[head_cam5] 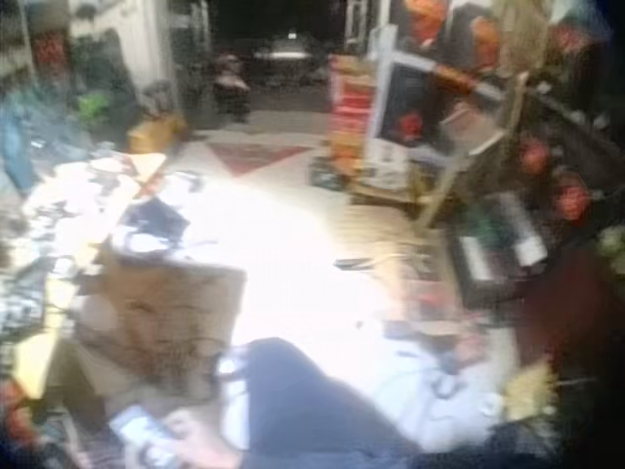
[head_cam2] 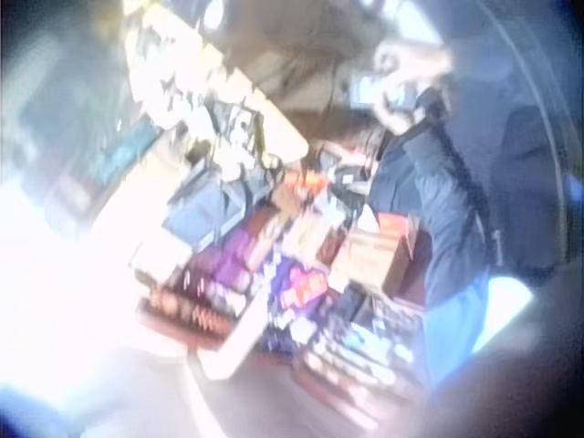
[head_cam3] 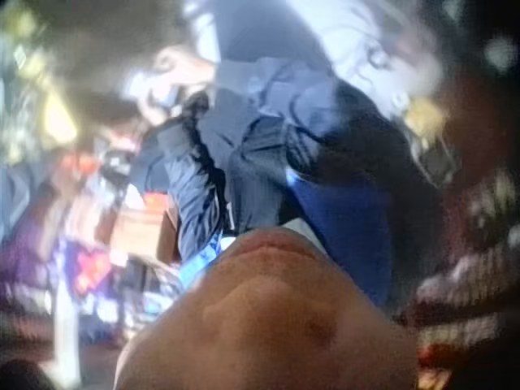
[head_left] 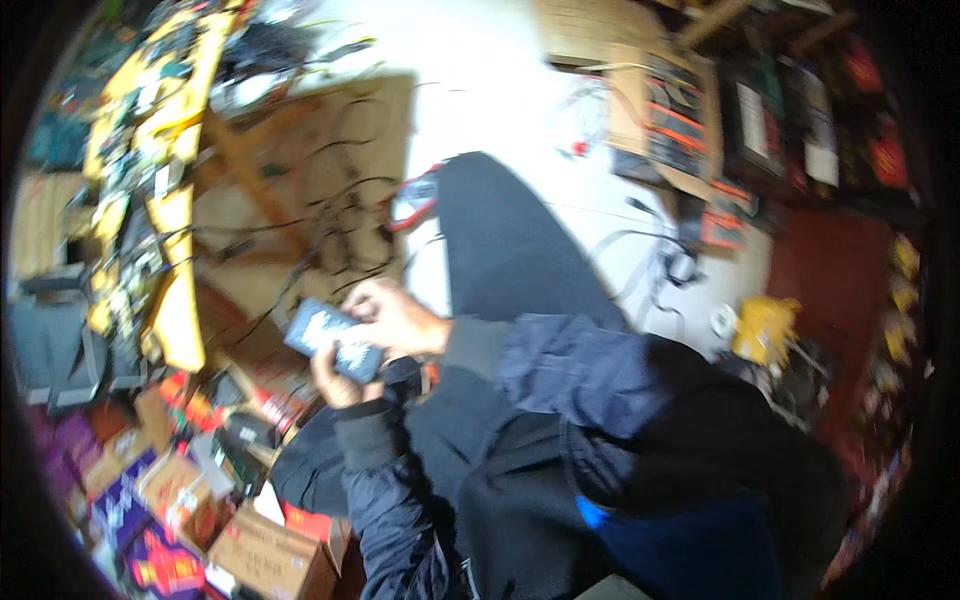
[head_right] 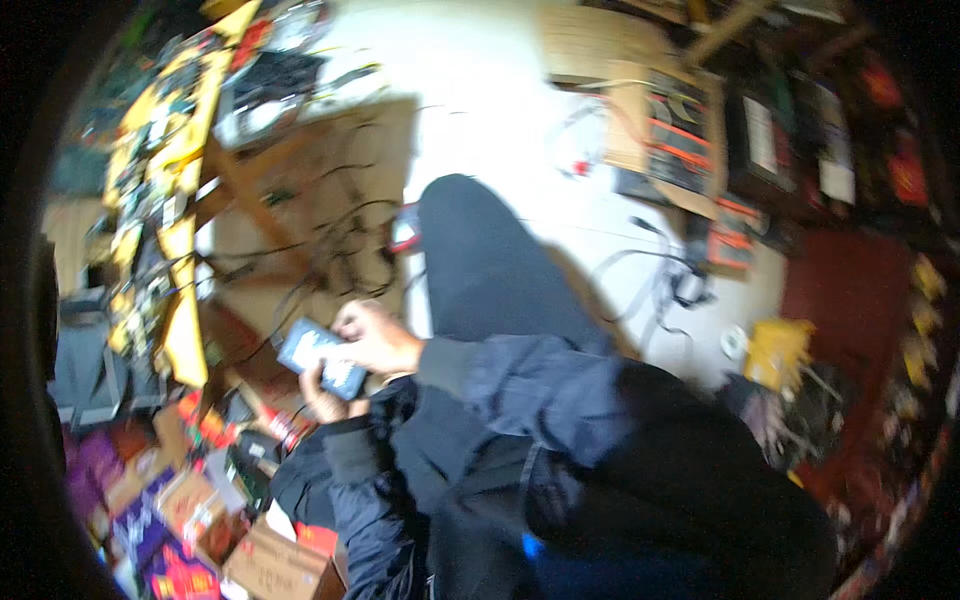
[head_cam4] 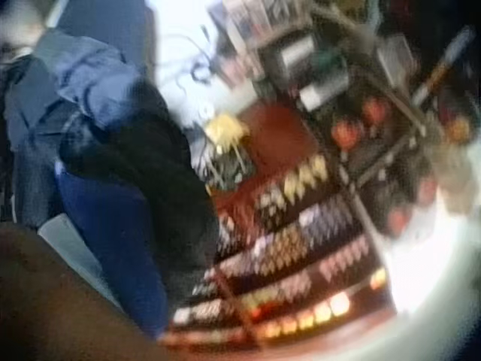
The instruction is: The person sits on the floor and uses a screwdriver to open a power adapter, then inspects the internal components. They move to a counter, wrap the adapter's cable, and write on a small card before returning to the floor.
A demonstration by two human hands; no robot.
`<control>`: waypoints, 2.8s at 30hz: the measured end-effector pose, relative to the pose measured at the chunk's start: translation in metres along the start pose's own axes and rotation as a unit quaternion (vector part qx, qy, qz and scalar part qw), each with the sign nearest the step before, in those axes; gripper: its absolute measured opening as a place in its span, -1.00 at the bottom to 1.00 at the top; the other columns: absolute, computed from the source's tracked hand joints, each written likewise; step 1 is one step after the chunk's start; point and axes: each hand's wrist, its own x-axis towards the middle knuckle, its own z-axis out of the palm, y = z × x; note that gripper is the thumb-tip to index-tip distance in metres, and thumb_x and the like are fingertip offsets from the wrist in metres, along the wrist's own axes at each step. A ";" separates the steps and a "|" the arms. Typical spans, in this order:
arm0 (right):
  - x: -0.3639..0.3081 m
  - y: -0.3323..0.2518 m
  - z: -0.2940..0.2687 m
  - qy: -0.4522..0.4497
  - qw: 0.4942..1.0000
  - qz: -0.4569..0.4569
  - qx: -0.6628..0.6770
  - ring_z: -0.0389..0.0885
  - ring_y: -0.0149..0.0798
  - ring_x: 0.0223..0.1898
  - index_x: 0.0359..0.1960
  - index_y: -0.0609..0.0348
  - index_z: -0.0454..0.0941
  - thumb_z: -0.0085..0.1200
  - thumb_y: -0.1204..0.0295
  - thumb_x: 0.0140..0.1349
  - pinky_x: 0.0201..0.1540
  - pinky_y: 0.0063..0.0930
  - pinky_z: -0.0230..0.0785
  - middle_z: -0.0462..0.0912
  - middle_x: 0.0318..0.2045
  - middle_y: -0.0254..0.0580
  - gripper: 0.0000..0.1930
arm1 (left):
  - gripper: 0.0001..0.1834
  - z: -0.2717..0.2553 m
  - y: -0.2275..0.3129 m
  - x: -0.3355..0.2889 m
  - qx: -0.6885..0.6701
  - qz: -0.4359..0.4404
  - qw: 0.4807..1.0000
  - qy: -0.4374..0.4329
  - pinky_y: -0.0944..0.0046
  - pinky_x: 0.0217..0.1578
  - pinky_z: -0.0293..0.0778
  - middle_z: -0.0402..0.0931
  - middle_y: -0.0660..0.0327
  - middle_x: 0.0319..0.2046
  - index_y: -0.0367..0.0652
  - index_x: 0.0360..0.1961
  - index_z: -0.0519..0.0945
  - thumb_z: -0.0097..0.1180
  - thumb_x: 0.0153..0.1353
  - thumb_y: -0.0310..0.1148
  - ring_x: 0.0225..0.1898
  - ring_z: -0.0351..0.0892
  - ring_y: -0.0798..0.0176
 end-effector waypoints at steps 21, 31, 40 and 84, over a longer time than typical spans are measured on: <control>0.006 0.001 -0.032 -0.044 0.992 0.014 0.117 0.67 -0.20 -0.09 0.12 0.37 0.51 0.24 0.43 0.20 -0.04 -0.28 0.55 0.70 -0.09 0.01 -0.54 | -0.31 0.008 0.003 0.037 0.125 -0.033 0.988 0.088 0.00 0.13 0.53 0.62 0.07 0.03 -0.24 0.20 0.49 0.33 0.15 -0.02 0.06 0.63 0.02; 0.021 -0.010 -0.016 0.022 0.985 0.079 -0.150 0.76 0.03 -0.11 0.08 0.24 0.57 0.38 0.19 0.06 -0.09 -0.15 0.58 0.74 -0.15 0.07 -0.43 | -0.28 -0.023 0.026 0.060 0.185 0.041 0.967 0.170 -0.04 0.21 0.50 0.54 -0.03 0.21 -0.29 0.29 0.48 0.34 0.21 -0.07 0.21 0.54 0.00; -0.007 -0.047 -0.061 -0.093 0.955 0.075 0.273 0.70 -0.30 0.00 0.20 0.37 0.52 0.16 0.40 0.43 0.07 -0.35 0.59 0.71 0.01 -0.09 -0.61 | -0.45 0.030 -0.002 0.035 0.032 -0.088 0.993 -0.070 -0.06 0.14 0.58 0.66 0.04 0.03 -0.26 0.21 0.50 0.11 0.33 -0.10 0.09 0.66 -0.02; 0.218 -0.305 0.043 0.050 0.825 -0.382 -0.412 0.70 -0.37 -0.26 -0.13 0.35 0.70 0.15 0.43 0.35 -0.14 -0.45 0.54 0.76 -0.32 -0.10 -0.78 | -0.59 0.060 0.144 0.050 0.057 0.040 0.981 -0.183 0.26 -0.09 0.64 0.63 0.18 -0.13 -0.29 0.07 0.53 0.31 0.23 -0.40 -0.16 0.65 0.31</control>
